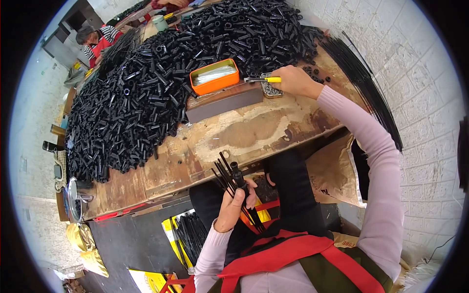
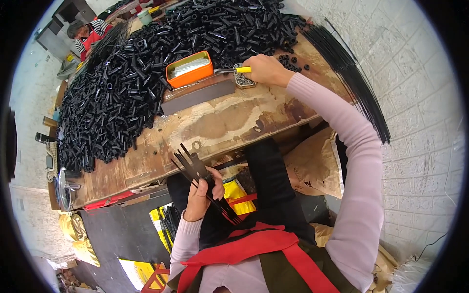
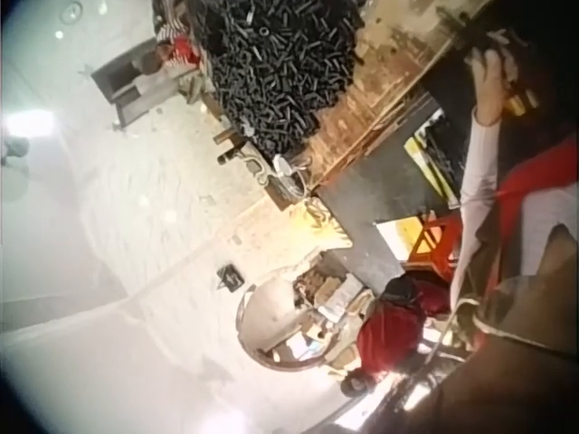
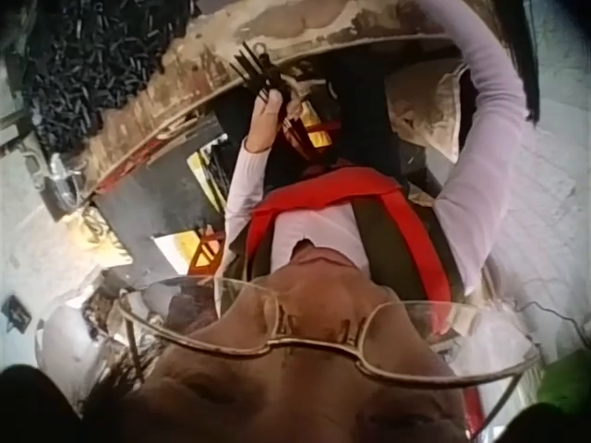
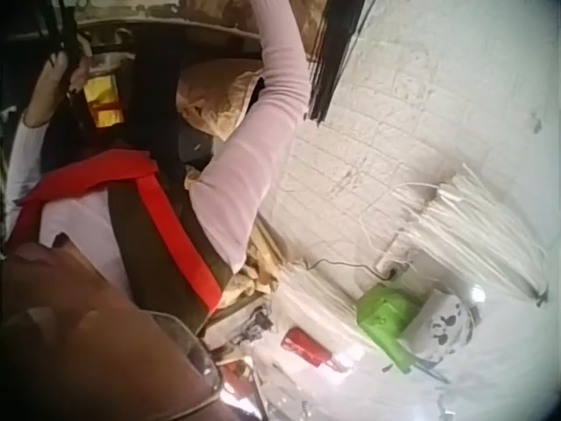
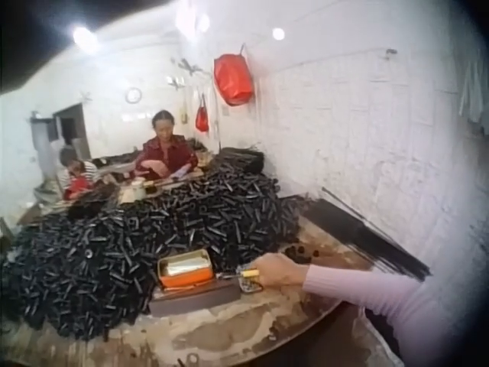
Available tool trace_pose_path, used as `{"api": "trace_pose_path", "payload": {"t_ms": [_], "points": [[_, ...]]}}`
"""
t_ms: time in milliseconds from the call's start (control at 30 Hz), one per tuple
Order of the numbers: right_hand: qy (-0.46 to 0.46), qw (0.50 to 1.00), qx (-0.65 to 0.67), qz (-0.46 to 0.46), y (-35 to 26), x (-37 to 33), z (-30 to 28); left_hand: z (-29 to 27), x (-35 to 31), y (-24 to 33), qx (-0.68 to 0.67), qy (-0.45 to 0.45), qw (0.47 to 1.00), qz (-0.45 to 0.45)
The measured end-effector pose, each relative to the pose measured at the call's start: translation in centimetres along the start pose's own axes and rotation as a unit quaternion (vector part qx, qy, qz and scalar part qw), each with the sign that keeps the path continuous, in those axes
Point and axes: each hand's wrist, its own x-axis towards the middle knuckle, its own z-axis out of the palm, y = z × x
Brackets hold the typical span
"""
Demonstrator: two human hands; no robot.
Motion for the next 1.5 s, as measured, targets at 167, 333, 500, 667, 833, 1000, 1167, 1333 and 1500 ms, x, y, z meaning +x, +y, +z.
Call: {"api": "trace_pose_path", "payload": {"t_ms": [167,333,500,667,833,1000,1167,1333,1500], "points": [[-0.021,0.99,0.123,0.059,1.0,0.3,-0.8,1.2,-2.6,0.8,0.02,0.014,0.999,0.029],[-0.047,0.923,0.36,0.128,2.1,1.1,-0.7,2.6,-5.5,1.5,0.037,0.014,0.997,0.07],[-0.067,0.778,0.6,0.172,0.3,1.0,-0.4,3.5,-8.1,1.3,0.044,0.024,0.994,0.096],[-0.134,0.703,0.693,0.089,1.0,-1.7,0.7,3.7,-9.2,2.9,0.124,0.022,0.989,0.084],[-0.034,0.677,0.732,0.06,-13.7,-13.8,0.8,2.9,-9.3,3.4,0.052,0.033,0.997,0.055],[-0.019,0.695,0.718,0.027,-20.9,-21.7,1.0,4.4,-8.2,2.5,0.068,0.044,0.989,0.128],[0.001,0.692,0.722,-0.005,-23.0,-24.7,1.5,5.1,-8.5,1.9,0.087,0.029,0.989,0.117],[-0.021,0.642,0.766,-0.04,-23.8,-25.6,0.6,5.7,-9.1,1.9,0.15,0.04,0.981,0.116],[-0.037,0.667,0.742,-0.058,-22.9,-26.1,0.6,6.4,-9.1,1.8,0.152,0.039,0.982,0.107]]}}
